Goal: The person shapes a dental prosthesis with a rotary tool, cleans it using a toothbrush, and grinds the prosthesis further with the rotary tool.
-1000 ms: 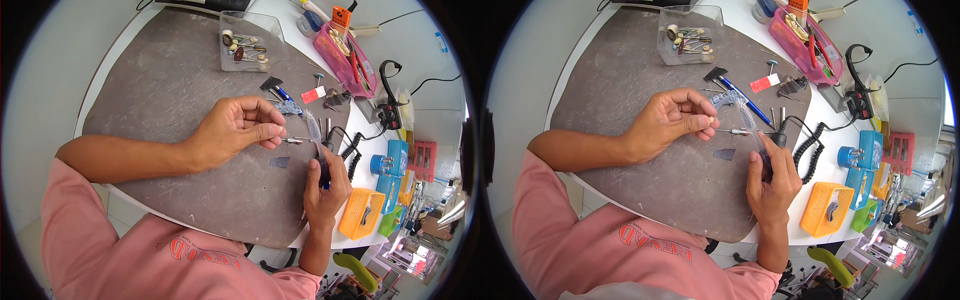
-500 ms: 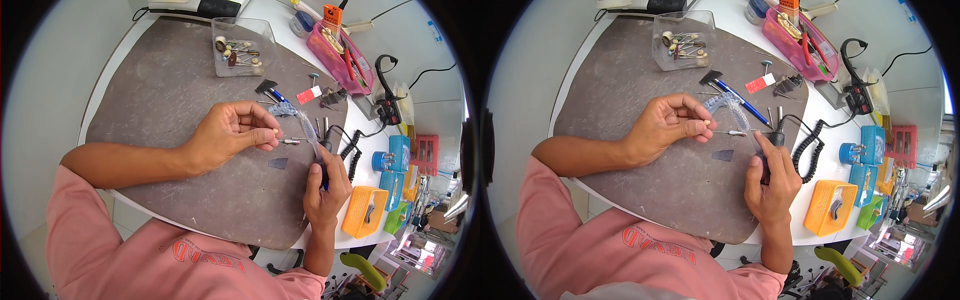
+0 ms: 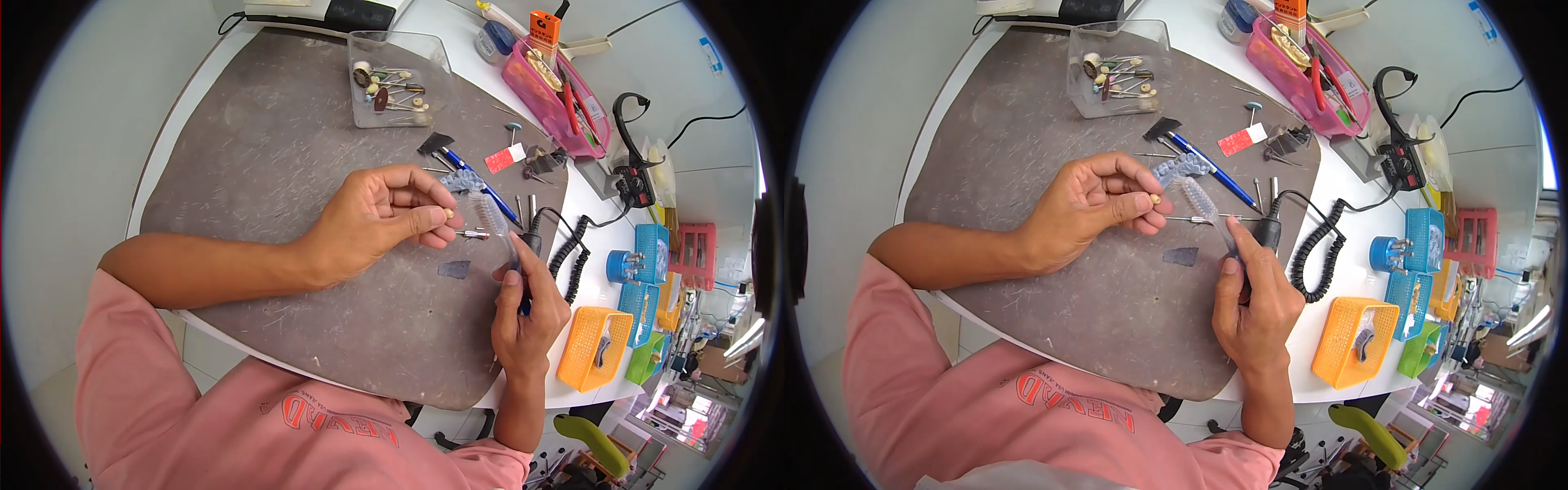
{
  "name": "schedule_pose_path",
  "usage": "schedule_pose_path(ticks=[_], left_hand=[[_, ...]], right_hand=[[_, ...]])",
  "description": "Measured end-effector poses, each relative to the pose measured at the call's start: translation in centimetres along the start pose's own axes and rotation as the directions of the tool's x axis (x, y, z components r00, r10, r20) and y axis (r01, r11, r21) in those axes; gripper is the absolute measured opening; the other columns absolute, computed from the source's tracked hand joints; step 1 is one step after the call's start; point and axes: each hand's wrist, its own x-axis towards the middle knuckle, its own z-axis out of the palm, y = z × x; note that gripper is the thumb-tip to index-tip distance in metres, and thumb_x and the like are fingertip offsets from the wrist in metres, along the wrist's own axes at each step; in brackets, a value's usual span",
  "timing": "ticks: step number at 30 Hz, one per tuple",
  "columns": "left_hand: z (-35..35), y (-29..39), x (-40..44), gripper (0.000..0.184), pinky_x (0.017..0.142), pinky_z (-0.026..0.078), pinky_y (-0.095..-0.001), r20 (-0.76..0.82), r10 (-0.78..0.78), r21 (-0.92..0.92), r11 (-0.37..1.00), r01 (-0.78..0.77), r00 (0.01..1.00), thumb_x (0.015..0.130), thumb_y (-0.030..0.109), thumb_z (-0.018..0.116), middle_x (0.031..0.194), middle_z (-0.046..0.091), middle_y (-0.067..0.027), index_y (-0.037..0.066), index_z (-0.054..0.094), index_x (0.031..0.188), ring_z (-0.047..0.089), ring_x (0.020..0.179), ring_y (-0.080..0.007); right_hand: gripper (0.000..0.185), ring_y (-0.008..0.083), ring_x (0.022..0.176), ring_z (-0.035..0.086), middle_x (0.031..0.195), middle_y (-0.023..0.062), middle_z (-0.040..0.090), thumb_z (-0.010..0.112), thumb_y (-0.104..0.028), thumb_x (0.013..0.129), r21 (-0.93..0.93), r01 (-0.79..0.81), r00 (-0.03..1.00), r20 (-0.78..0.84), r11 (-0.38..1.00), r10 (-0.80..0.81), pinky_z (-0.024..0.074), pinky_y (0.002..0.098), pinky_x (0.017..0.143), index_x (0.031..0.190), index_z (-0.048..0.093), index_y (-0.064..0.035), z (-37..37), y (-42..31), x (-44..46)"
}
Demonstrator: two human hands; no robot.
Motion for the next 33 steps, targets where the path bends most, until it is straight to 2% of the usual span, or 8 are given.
schedule_pose_path(ticks=[9, 16, 22, 24, 25, 27, 33], left_hand=[[-0.13, -0.21, 0.12, 0.015, 0.081, 0.057, -0.0281, -0.015, -0.015, -0.011, 1.000, 0.014, 1.000, 0.093, 0.005, 0.059, 0.098, 0.065, -0.0124, -0.002, 0.059, 0.107, 0.065, 0.090, -0.0159], [-0.14, -0.04, 0.13, 0.018, 0.080, 0.054, -0.0249, -0.020, -0.057, -0.047, 0.997, 0.056, 0.998, 0.094, 0.008, 0.060, 0.096, 0.064, -0.0087, -0.004, 0.059, 0.107, 0.063, 0.087, -0.0127], [-0.18, 0.37, 0.12, 0.019, 0.079, 0.054, -0.0242, -0.007, -0.121, -0.031, 0.992, 0.120, 0.993, 0.093, 0.009, 0.061, 0.095, 0.064, -0.0082, -0.004, 0.060, 0.108, 0.063, 0.085, -0.0117], [-0.15, 0.30, 0.23, 0.018, 0.078, 0.054, -0.0242, -0.006, -0.125, -0.025, 0.992, 0.124, 0.992, 0.093, 0.008, 0.061, 0.095, 0.064, -0.0083, -0.003, 0.060, 0.107, 0.063, 0.086, -0.0119], [-0.14, 0.24, 0.28, 0.018, 0.078, 0.054, -0.0242, -0.006, -0.128, -0.019, 0.992, 0.128, 0.992, 0.093, 0.008, 0.061, 0.096, 0.064, -0.0085, -0.003, 0.059, 0.107, 0.063, 0.086, -0.0121], [-0.15, 0.03, 0.29, 0.017, 0.079, 0.054, -0.0245, -0.005, -0.110, -0.040, 0.993, 0.110, 0.994, 0.093, 0.007, 0.061, 0.096, 0.063, -0.0086, -0.003, 0.059, 0.106, 0.064, 0.087, -0.0126], [-0.18, 0.12, 0.27, 0.014, 0.082, 0.055, -0.0264, -0.005, -0.069, -0.059, 0.996, 0.068, 0.998, 0.091, 0.004, 0.062, 0.099, 0.062, -0.0098, -0.002, 0.057, 0.103, 0.064, 0.090, -0.0145]], right_hand=[[0.036, 0.0098, 0.044, 0.044, 0.065, 0.0050, 0.052, 0.059, 0.006, 0.080, 0.001, 0.063, 0.998, 0.020, 0.998, -0.063, 0.0356, 0.0260, 0.041, 0.116, 0.065, -0.0011, 0.31, 0.04, 0.05], [0.038, 0.0113, 0.043, 0.043, 0.065, 0.0040, 0.050, 0.061, 0.005, 0.079, -0.037, 0.084, 0.996, 0.032, 0.996, -0.083, 0.0365, 0.0266, 0.042, 0.116, 0.066, -0.0025, 0.22, -0.17, 0.02], [0.047, 0.0121, 0.046, 0.046, 0.067, 0.0041, 0.052, 0.063, 0.006, 0.076, -0.062, 0.064, 0.991, 0.125, 0.996, -0.056, 0.0383, 0.0274, 0.043, 0.122, 0.065, -0.0070, -0.15, -0.51, 0.27], [0.049, 0.0124, 0.048, 0.048, 0.068, 0.0042, 0.053, 0.065, 0.006, 0.075, -0.068, 0.166, 0.982, 0.097, 0.984, -0.159, 0.0391, 0.0271, 0.045, 0.123, 0.065, -0.0077, 0.08, -0.16, 0.36], [0.049, 0.0124, 0.048, 0.048, 0.068, 0.0042, 0.053, 0.065, 0.006, 0.075, -0.069, 0.165, 0.983, 0.096, 0.984, -0.158, 0.0391, 0.0271, 0.045, 0.123, 0.065, -0.0077, 0.24, -0.08, 0.23], [0.047, 0.0122, 0.049, 0.048, 0.069, 0.0046, 0.054, 0.066, 0.006, 0.077, -0.102, 0.147, 0.989, 0.019, 0.984, -0.146, 0.0397, 0.0268, 0.046, 0.122, 0.065, -0.0067, 0.55, -0.08, -0.02], [0.040, 0.0114, 0.046, 0.045, 0.065, 0.0051, 0.052, 0.063, 0.005, 0.081, -0.067, 0.046, 0.998, -0.045, 0.997, -0.049, 0.0368, 0.0261, 0.043, 0.120, 0.065, -0.0027, 0.14, -0.07, 0.18]])
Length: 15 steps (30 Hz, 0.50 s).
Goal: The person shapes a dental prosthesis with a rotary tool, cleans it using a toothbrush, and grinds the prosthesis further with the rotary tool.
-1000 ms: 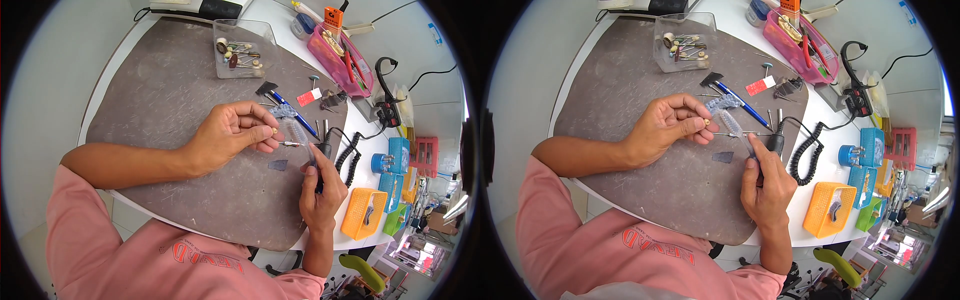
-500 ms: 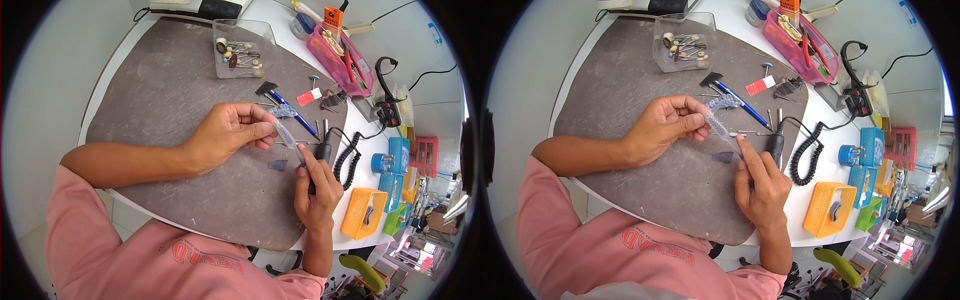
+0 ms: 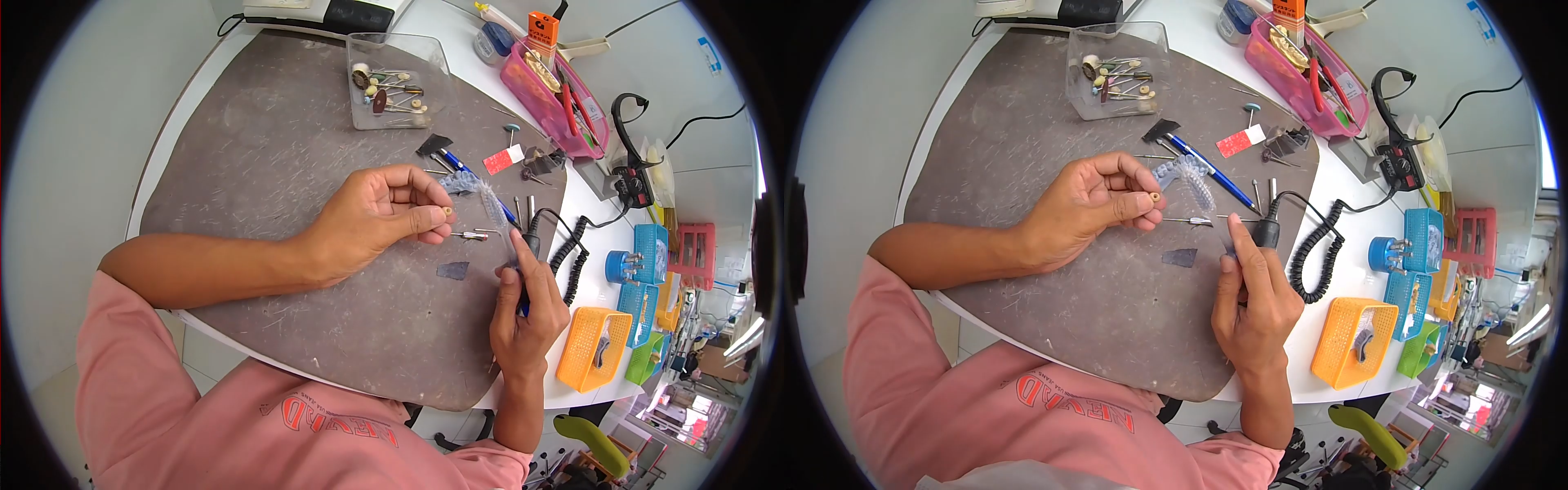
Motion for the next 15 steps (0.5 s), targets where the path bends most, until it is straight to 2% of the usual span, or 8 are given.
schedule_pose_path(ticks=[11, 13, 15], left_hand=[[-0.04, -0.31, -0.03, 0.013, 0.085, 0.055, -0.0285, -0.017, 0.038, 0.009, 0.999, -0.038, 0.999, 0.089, 0.001, 0.064, 0.100, 0.063, -0.0121, -0.001, 0.058, 0.101, 0.064, 0.092, -0.0163], [0.09, 0.01, -0.19, 0.010, 0.086, 0.055, -0.0292, -0.032, -0.011, -0.005, 1.000, 0.011, 0.999, 0.089, 0.000, 0.063, 0.100, 0.063, -0.0125, -0.001, 0.059, 0.098, 0.065, 0.092, -0.0172], [-0.04, -0.21, -0.13, 0.009, 0.086, 0.055, -0.0294, -0.029, -0.002, -0.015, 1.000, 0.002, 1.000, 0.089, 0.000, 0.063, 0.100, 0.063, -0.0131, -0.001, 0.059, 0.097, 0.065, 0.092, -0.0175]], right_hand=[[0.040, 0.0110, 0.043, 0.041, 0.059, 0.0032, 0.047, 0.062, 0.002, 0.079, -0.013, 0.046, 0.998, 0.053, 0.999, -0.045, 0.0336, 0.0274, 0.041, 0.119, 0.065, -0.0023, -0.40, 0.10, -0.32], [0.041, 0.0110, 0.043, 0.041, 0.059, 0.0031, 0.047, 0.062, 0.003, 0.078, -0.002, 0.058, 0.998, 0.040, 0.998, -0.058, 0.0337, 0.0275, 0.041, 0.119, 0.065, -0.0022, -0.49, -0.07, -0.23], [0.042, 0.0118, 0.044, 0.043, 0.061, 0.0036, 0.049, 0.062, 0.004, 0.077, -0.045, 0.040, 0.987, 0.155, 0.998, -0.033, 0.0343, 0.0279, 0.041, 0.119, 0.066, -0.0028, -0.75, -0.56, 0.07]])
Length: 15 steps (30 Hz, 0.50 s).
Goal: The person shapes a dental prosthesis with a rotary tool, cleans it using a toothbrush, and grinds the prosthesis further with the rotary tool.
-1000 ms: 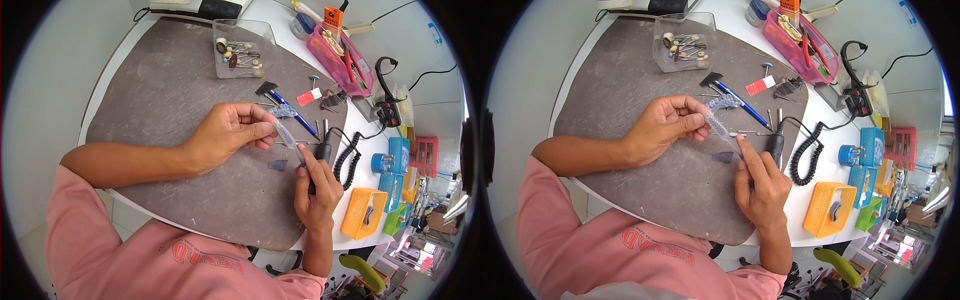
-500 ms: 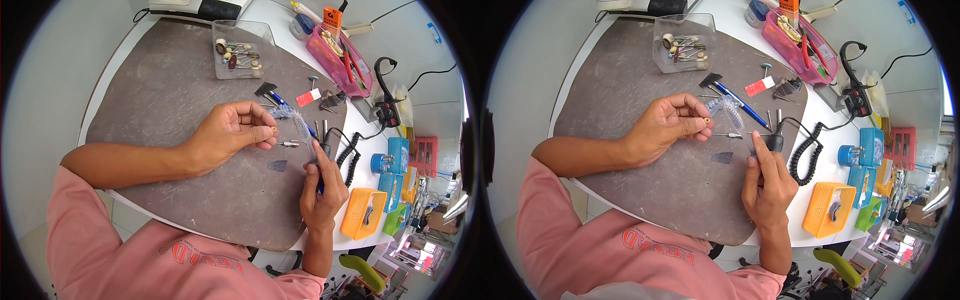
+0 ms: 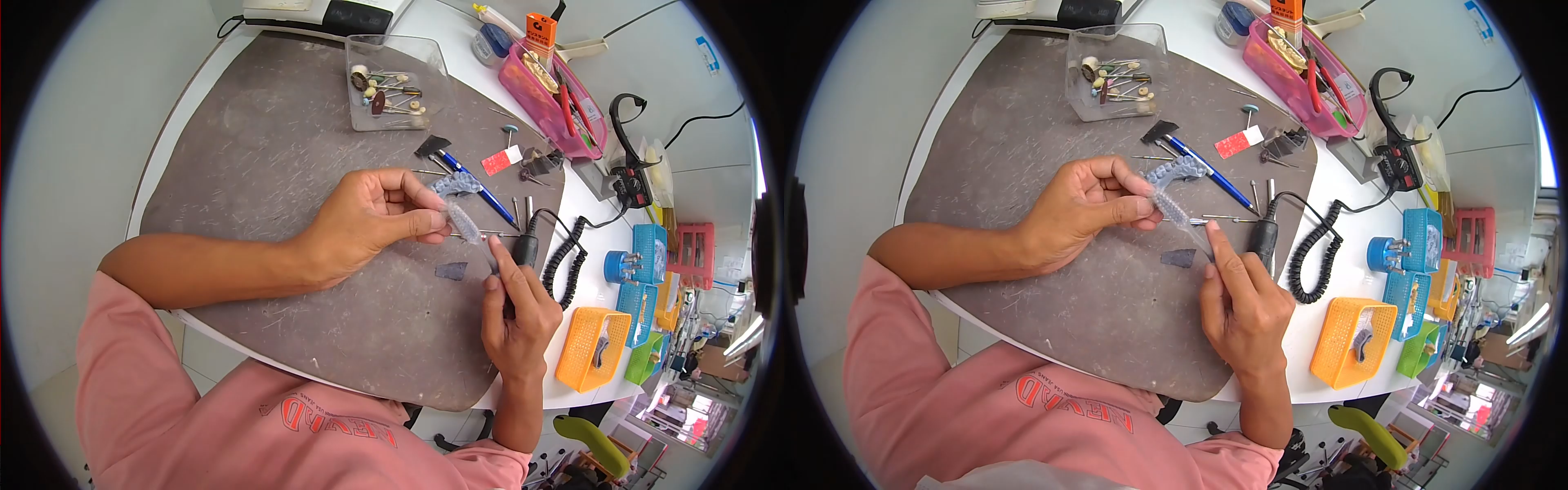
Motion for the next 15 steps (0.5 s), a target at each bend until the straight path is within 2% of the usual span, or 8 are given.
schedule_pose_path(ticks=[1, 3, 4, 7, 9, 11, 13, 15], left_hand=[[0.0, -0.1, 0.0, 0.008, 0.086, 0.056, -0.0296, 0.003, 0.009, -0.010, 1.000, -0.009, 1.000, 0.089, 0.000, 0.063, 0.100, 0.063, -0.0136, -0.001, 0.059, 0.096, 0.066, 0.092, -0.0179], [0.1, 0.1, 0.0, 0.007, 0.086, 0.056, -0.0295, -0.002, 0.005, -0.013, 1.000, -0.005, 1.000, 0.089, 0.000, 0.063, 0.101, 0.063, -0.0136, 0.000, 0.059, 0.095, 0.065, 0.092, -0.0178], [0.1, 0.1, 0.0, 0.007, 0.086, 0.056, -0.0293, -0.008, -0.001, -0.017, 1.000, 0.001, 1.000, 0.089, 0.000, 0.064, 0.101, 0.063, -0.0136, 0.000, 0.059, 0.094, 0.065, 0.092, -0.0177], [0.1, 0.1, 0.0, 0.008, 0.087, 0.055, -0.0287, -0.009, 0.008, 0.001, 1.000, -0.008, 1.000, 0.090, 0.002, 0.063, 0.101, 0.062, -0.0127, 0.000, 0.059, 0.095, 0.065, 0.093, -0.0171], [0.0, -0.1, 0.1, 0.008, 0.086, 0.055, -0.0286, -0.001, 0.036, 0.002, 0.999, -0.036, 0.999, 0.090, 0.002, 0.063, 0.101, 0.062, -0.0120, 0.000, 0.058, 0.096, 0.064, 0.093, -0.0166], [0.0, -0.1, 0.1, 0.009, 0.086, 0.055, -0.0285, 0.018, 0.057, 0.002, 0.998, -0.058, 0.998, 0.090, 0.003, 0.062, 0.100, 0.061, -0.0113, 0.000, 0.057, 0.097, 0.063, 0.093, -0.0161], [0.1, 0.1, 0.0, 0.009, 0.084, 0.054, -0.0280, 0.014, 0.026, 0.042, 0.999, -0.026, 1.000, 0.091, 0.003, 0.061, 0.099, 0.061, -0.0104, 0.001, 0.056, 0.098, 0.062, 0.093, -0.0148], [0.2, 0.1, 0.0, 0.009, 0.083, 0.053, -0.0278, 0.024, 0.036, 0.066, 0.997, -0.037, 0.999, 0.091, 0.003, 0.060, 0.100, 0.061, -0.0102, 0.001, 0.055, 0.098, 0.062, 0.093, -0.0144]], right_hand=[[0.042, 0.0118, 0.044, 0.043, 0.061, 0.0036, 0.049, 0.062, 0.004, 0.077, -0.001, -0.001, 1.000, -0.001, 1.000, 0.001, 0.0343, 0.0279, 0.041, 0.119, 0.066, -0.0028, 0.1, 0.1, 0.0], [0.044, 0.0132, 0.044, 0.044, 0.062, 0.0040, 0.048, 0.064, 0.004, 0.076, -0.072, 0.053, 0.983, -0.174, 0.996, -0.064, 0.0358, 0.0281, 0.042, 0.119, 0.066, -0.0041, 0.2, 0.4, 0.0], [0.044, 0.0132, 0.044, 0.044, 0.062, 0.0040, 0.048, 0.064, 0.004, 0.076, -0.073, 0.051, 0.983, -0.174, 0.996, -0.063, 0.0358, 0.0281, 0.042, 0.119, 0.066, -0.0041, 0.2, 0.6, -0.1], [0.046, 0.0142, 0.045, 0.045, 0.065, 0.0045, 0.050, 0.067, 0.003, 0.075, 0.044, 0.034, 0.965, -0.261, 0.998, -0.022, 0.0383, 0.0285, 0.044, 0.119, 0.066, -0.0053, -0.1, 0.7, -0.2], [0.045, 0.0142, 0.047, 0.046, 0.067, 0.0057, 0.054, 0.069, 0.002, 0.075, 0.029, 0.024, 0.998, 0.055, 0.999, -0.026, 0.0397, 0.0285, 0.045, 0.118, 0.067, -0.0056, -0.2, 0.1, 0.1], [0.044, 0.0137, 0.048, 0.047, 0.070, 0.0068, 0.056, 0.068, 0.004, 0.075, -0.009, -0.004, 0.999, 0.038, 1.000, 0.004, 0.0406, 0.0287, 0.046, 0.118, 0.067, -0.0060, -0.5, 0.0, -0.2], [0.044, 0.0135, 0.050, 0.048, 0.068, 0.0066, 0.055, 0.067, 0.007, 0.075, -0.028, -0.045, 0.978, -0.206, 0.999, 0.038, 0.0413, 0.0283, 0.047, 0.117, 0.068, -0.0064, -0.7, 0.8, 0.3], [0.036, 0.0141, 0.053, 0.050, 0.079, 0.0079, 0.058, 0.066, 0.006, 0.079, -0.065, -0.107, 0.943, -0.324, 0.992, 0.080, 0.0426, 0.0270, 0.049, 0.114, 0.068, -0.0043, -1.2, 1.7, 0.8]])
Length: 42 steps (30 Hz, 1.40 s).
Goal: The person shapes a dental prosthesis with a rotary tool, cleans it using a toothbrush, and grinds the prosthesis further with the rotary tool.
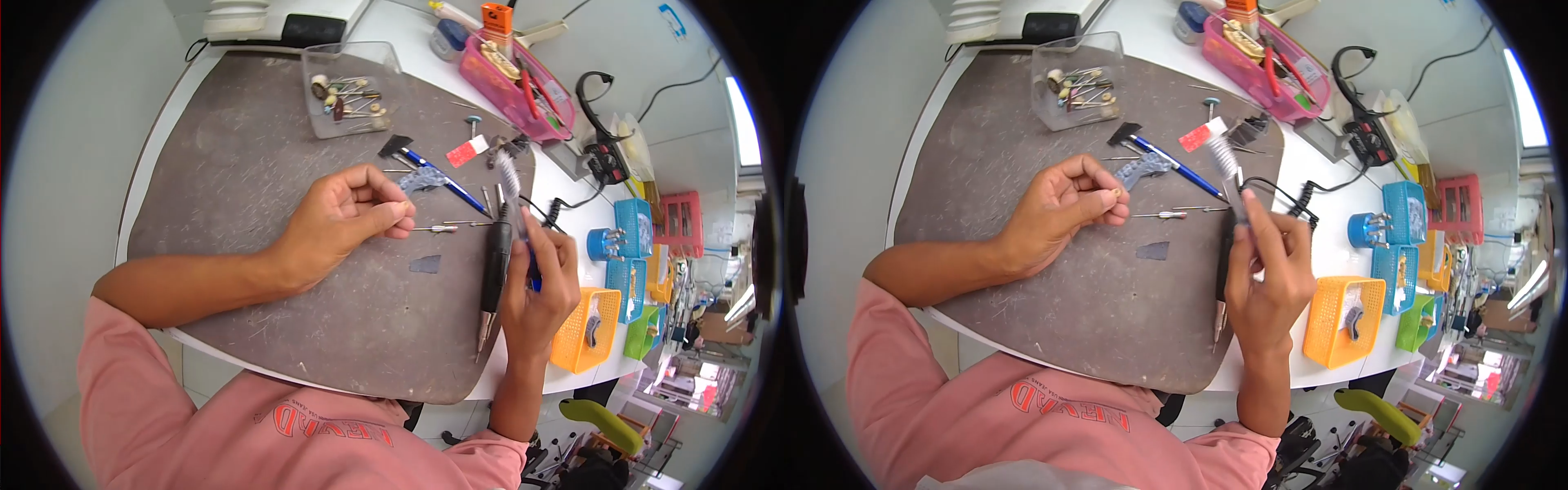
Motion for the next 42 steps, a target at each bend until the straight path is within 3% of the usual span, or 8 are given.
schedule_pose_path(ticks=[6, 8, 9, 14, 20, 23, 40, 42], left_hand=[[0.2, -0.3, -0.3, 0.009, 0.081, 0.053, -0.0269, 0.077, 0.061, 0.151, 0.986, -0.072, 0.995, 0.091, 0.002, 0.058, 0.097, 0.061, -0.0084, -0.001, 0.057, 0.100, 0.062, 0.088, -0.0126], [0.4, -0.2, -0.4, 0.010, 0.080, 0.053, -0.0268, 0.096, 0.073, 0.206, 0.974, -0.092, 0.993, 0.092, 0.003, 0.059, 0.095, 0.062, -0.0076, -0.001, 0.059, 0.101, 0.062, 0.087, -0.0122], [0.4, -0.2, -0.5, 0.011, 0.080, 0.054, -0.0267, 0.122, 0.054, 0.233, 0.969, -0.081, 0.991, 0.092, 0.004, 0.059, 0.095, 0.062, -0.0070, -0.001, 0.060, 0.101, 0.063, 0.086, -0.0120], [0.7, -0.1, -1.1, 0.011, 0.080, 0.054, -0.0266, 0.186, 0.002, 0.303, 0.951, -0.059, 0.982, 0.092, 0.006, 0.062, 0.094, 0.064, -0.0062, -0.001, 0.061, 0.099, 0.063, 0.086, -0.0118], [0.9, -0.7, -1.2, 0.009, 0.079, 0.053, -0.0257, 0.193, 0.074, 0.349, 0.927, -0.139, 0.978, 0.090, 0.003, 0.062, 0.093, 0.065, -0.0062, 0.000, 0.059, 0.098, 0.064, 0.086, -0.0116], [1.2, -0.4, -1.4, 0.009, 0.079, 0.053, -0.0242, 0.208, 0.065, 0.377, 0.915, -0.141, 0.976, 0.089, 0.002, 0.063, 0.091, 0.066, -0.0060, 0.000, 0.059, 0.097, 0.064, 0.086, -0.0108], [0.7, -1.3, -0.8, 0.008, 0.074, 0.054, -0.0254, 0.200, 0.127, 0.480, 0.852, -0.210, 0.972, 0.088, 0.002, 0.065, 0.090, 0.068, -0.0063, -0.002, 0.065, 0.095, 0.064, 0.078, -0.0114], [0.8, -1.4, -0.6, 0.008, 0.072, 0.054, -0.0255, 0.107, 0.206, 0.313, 0.921, -0.230, 0.973, 0.088, 0.004, 0.066, 0.086, 0.066, -0.0051, 0.001, 0.062, 0.094, 0.064, 0.076, -0.0122]], right_hand=[[0.024, 0.0159, 0.061, 0.058, 0.084, 0.0083, 0.060, 0.068, -0.001, 0.083, -0.021, -0.020, 0.998, -0.053, 1.000, 0.019, 0.0477, 0.0273, 0.054, 0.107, 0.069, -0.0046, -0.1, 1.5, 0.8], [0.021, 0.0182, 0.066, 0.065, 0.085, 0.0083, 0.061, 0.068, -0.004, 0.084, -0.023, 0.035, 0.999, 0.024, 0.999, -0.034, 0.0503, 0.0287, 0.056, 0.105, 0.069, -0.0043, 0.3, 1.4, 1.7], [0.018, 0.0220, 0.071, 0.068, 0.087, 0.0102, 0.062, 0.067, -0.007, 0.085, -0.014, -0.063, 0.991, 0.120, 0.998, 0.064, 0.0520, 0.0310, 0.058, 0.103, 0.067, -0.0037, 0.1, 0.5, 2.4], [0.012, 0.0339, 0.067, 0.064, 0.086, 0.0145, 0.062, 0.063, -0.012, 0.085, -0.013, 0.040, 0.984, 0.177, 0.999, -0.037, 0.0517, 0.0412, 0.062, 0.093, 0.065, -0.0031, 2.9, -0.1, 5.3], [0.016, 0.0365, 0.077, 0.065, 0.089, 0.0174, 0.063, 0.067, -0.015, 0.080, -0.165, 0.149, 0.964, 0.246, 0.975, -0.105, 0.0534, 0.0443, 0.066, 0.088, 0.065, -0.0015, 7.1, 0.6, 7.6], [0.018, 0.0354, 0.081, 0.064, 0.090, 0.0143, 0.064, 0.068, -0.019, 0.081, -0.199, 0.101, 0.955, 0.293, 0.975, -0.039, 0.0513, 0.0450, 0.069, 0.092, 0.066, -0.0048, 8.4, 1.2, 8.3], [0.019, 0.0378, 0.085, 0.064, 0.093, 0.0156, 0.064, 0.067, -0.014, 0.079, -0.142, 0.132, 0.960, 0.266, 0.981, -0.091, 0.0513, 0.0471, 0.072, 0.095, 0.064, -0.0037, 7.1, 2.6, 6.9], [0.025, 0.0394, 0.082, 0.064, 0.094, 0.0183, 0.062, 0.068, -0.009, 0.074, -0.019, 0.102, 0.989, 0.109, 0.995, -0.099, 0.0515, 0.0475, 0.071, 0.097, 0.060, -0.0011, 6.3, 1.6, 6.5]])
